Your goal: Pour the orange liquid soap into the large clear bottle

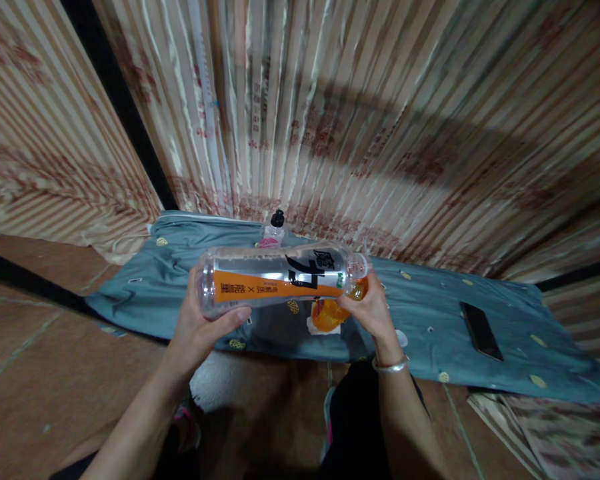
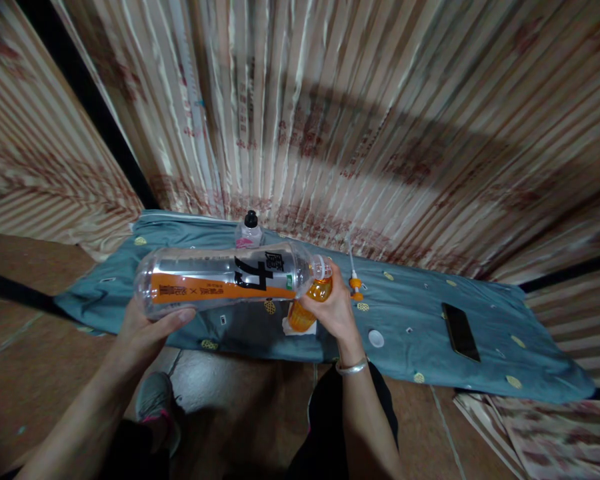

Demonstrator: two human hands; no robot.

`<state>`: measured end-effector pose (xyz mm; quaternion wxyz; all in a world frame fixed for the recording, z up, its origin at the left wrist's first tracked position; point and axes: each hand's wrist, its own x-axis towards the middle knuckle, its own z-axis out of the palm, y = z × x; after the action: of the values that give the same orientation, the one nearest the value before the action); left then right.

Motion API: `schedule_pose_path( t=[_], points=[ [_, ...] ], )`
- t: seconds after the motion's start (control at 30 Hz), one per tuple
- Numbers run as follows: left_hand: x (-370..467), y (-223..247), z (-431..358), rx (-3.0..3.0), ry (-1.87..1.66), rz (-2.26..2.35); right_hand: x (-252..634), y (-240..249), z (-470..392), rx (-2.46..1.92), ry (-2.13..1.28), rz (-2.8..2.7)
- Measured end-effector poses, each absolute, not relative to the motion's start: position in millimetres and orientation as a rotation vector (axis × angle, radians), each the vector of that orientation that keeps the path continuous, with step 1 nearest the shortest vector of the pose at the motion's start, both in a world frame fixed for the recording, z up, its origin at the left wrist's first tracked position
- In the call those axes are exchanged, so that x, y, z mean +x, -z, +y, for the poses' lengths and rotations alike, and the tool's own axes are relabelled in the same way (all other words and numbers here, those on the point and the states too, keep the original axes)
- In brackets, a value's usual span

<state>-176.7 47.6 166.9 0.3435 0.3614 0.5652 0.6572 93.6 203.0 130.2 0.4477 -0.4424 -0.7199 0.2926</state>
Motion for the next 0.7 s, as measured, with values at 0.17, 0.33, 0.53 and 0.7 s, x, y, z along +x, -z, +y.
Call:
schedule_pose_path(
  t=[0.17, 0.33, 0.53, 0.7],
  points=[
    [-174.3, -170.6, 47.2, 0.892, -1.74, 1.457, 94.0, -130.1, 203.3, -1.09, -0.728, -1.784],
    [-175.1, -172.2, 46.3, 0.919, -1.727, 1.474, 93.8, -131.0, 203.9, -1.1, -0.761, -1.776],
    [-176.5, -171.1, 47.0, 0.961, -1.734, 1.487, 92.8, -132.1, 204.0, -1.104, -0.765, -1.775],
    [-178.0, -168.5, 48.4, 0.989, -1.711, 1.501, 93.6, -131.7, 203.5, -1.107, -0.763, -1.78]
  ],
)
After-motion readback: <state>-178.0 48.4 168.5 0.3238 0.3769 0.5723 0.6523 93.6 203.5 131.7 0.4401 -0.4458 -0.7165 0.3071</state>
